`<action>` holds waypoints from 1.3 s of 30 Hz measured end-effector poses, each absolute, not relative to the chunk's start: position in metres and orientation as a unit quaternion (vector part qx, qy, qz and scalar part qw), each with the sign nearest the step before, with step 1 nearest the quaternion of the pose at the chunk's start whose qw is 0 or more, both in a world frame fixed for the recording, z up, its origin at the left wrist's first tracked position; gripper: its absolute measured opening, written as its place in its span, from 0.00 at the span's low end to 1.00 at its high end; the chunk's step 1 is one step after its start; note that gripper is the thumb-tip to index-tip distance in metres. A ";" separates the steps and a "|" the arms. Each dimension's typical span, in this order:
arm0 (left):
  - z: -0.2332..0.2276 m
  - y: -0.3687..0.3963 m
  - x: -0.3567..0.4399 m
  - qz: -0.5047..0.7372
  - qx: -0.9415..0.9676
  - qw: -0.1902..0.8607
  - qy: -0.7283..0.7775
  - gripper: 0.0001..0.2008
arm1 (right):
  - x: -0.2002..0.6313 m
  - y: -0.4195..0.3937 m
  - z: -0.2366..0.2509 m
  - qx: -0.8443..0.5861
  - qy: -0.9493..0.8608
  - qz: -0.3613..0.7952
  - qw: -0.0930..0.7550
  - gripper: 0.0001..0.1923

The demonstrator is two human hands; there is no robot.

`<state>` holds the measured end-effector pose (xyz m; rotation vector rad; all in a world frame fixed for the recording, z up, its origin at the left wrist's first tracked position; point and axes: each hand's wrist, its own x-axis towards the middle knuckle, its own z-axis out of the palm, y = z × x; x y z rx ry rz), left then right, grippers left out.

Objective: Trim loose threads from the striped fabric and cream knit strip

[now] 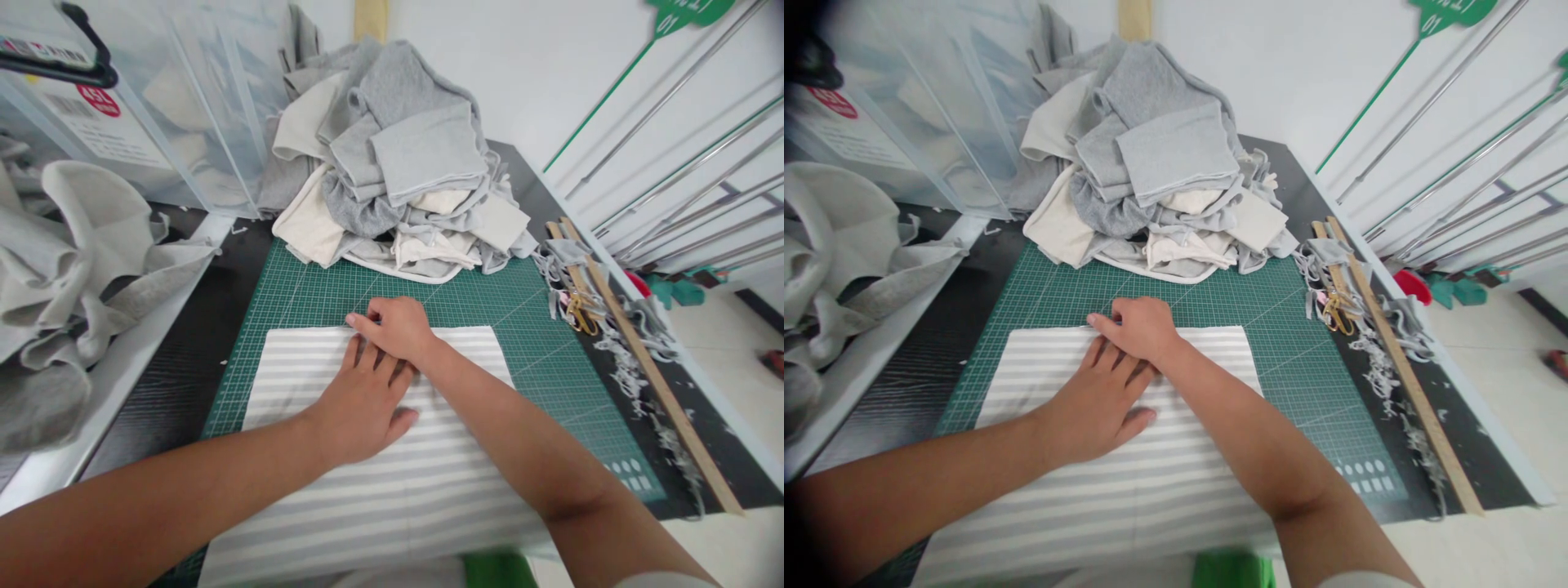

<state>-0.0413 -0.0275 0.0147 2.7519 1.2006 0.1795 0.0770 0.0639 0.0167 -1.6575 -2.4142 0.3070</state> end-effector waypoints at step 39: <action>0.008 -0.103 -0.108 0.037 0.898 0.001 0.437 0.27 | 0.089 0.067 0.000 -0.537 -0.770 0.173 0.298 0.27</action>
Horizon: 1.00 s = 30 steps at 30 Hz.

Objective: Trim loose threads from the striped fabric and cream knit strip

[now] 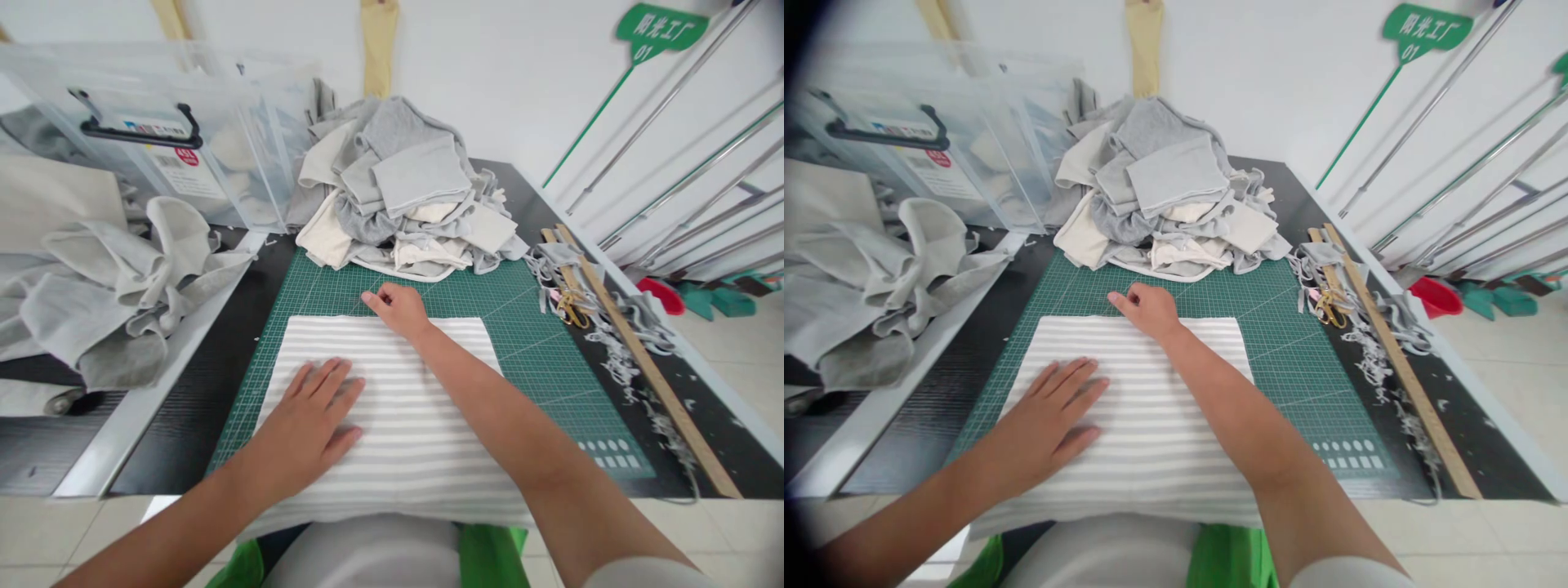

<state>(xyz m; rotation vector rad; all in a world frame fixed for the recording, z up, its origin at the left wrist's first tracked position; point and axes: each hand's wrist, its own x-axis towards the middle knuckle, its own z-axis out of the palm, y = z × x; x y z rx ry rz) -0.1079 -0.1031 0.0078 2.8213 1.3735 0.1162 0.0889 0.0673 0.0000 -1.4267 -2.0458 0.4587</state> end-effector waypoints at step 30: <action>0.007 -0.158 -0.095 0.052 0.885 -0.041 0.460 0.31 | 0.268 -0.095 0.004 -0.424 -0.901 -0.005 0.096 0.19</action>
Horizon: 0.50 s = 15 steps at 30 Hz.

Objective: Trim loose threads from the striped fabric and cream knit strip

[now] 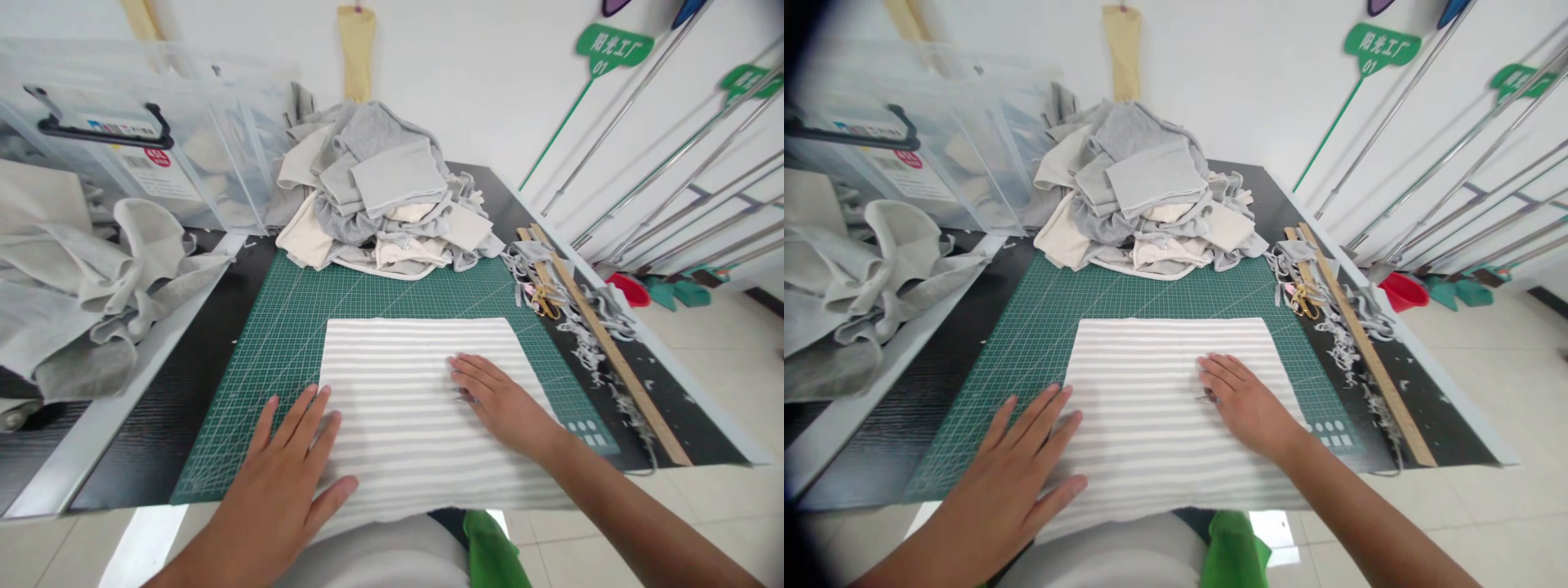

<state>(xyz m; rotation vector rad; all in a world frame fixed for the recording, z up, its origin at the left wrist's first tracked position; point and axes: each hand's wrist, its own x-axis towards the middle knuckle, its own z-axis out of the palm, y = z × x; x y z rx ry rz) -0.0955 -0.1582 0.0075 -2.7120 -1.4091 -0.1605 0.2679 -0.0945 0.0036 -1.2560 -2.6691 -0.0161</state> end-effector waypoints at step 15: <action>0.016 -0.025 -0.026 -0.086 -0.965 -0.062 -0.239 0.29 | 0.196 -0.013 0.066 -0.598 -0.773 0.098 0.188 0.24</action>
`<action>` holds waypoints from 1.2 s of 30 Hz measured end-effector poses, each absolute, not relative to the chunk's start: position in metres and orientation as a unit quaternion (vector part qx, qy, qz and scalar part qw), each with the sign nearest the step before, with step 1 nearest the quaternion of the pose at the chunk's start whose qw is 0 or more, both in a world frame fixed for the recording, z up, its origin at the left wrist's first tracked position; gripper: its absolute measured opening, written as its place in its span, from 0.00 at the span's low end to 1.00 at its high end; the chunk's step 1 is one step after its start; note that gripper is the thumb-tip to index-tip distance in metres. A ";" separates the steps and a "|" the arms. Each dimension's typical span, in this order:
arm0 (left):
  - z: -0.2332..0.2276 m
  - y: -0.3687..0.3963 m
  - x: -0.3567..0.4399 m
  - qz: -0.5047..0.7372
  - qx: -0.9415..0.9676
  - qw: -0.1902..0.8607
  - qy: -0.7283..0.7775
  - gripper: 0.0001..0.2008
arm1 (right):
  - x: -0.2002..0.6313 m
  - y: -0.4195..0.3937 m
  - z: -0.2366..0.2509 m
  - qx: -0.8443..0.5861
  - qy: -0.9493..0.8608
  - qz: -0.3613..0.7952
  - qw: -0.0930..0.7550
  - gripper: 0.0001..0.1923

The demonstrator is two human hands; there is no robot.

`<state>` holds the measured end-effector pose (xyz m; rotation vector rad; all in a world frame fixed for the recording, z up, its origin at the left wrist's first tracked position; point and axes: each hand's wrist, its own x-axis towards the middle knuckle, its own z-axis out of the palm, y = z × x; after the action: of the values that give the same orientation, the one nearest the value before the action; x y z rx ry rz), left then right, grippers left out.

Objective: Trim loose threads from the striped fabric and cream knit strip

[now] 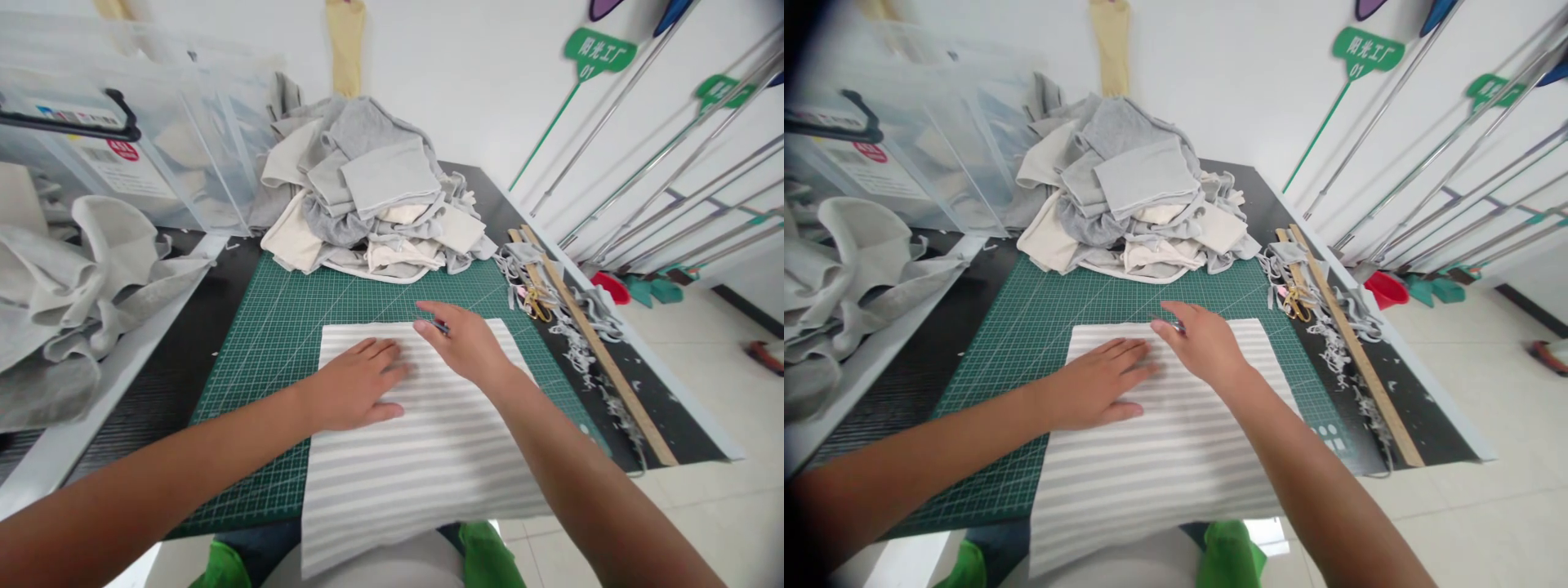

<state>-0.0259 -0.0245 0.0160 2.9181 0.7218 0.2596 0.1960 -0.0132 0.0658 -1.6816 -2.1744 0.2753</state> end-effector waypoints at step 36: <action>0.006 -0.003 -0.027 0.091 0.957 0.123 0.246 0.25 | 0.165 0.053 0.015 -0.627 -0.779 0.010 0.020 0.32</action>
<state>-0.0272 -0.0028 0.0065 2.7926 0.7176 0.2649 0.1651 0.0532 0.0146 -1.9456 -2.4159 0.0300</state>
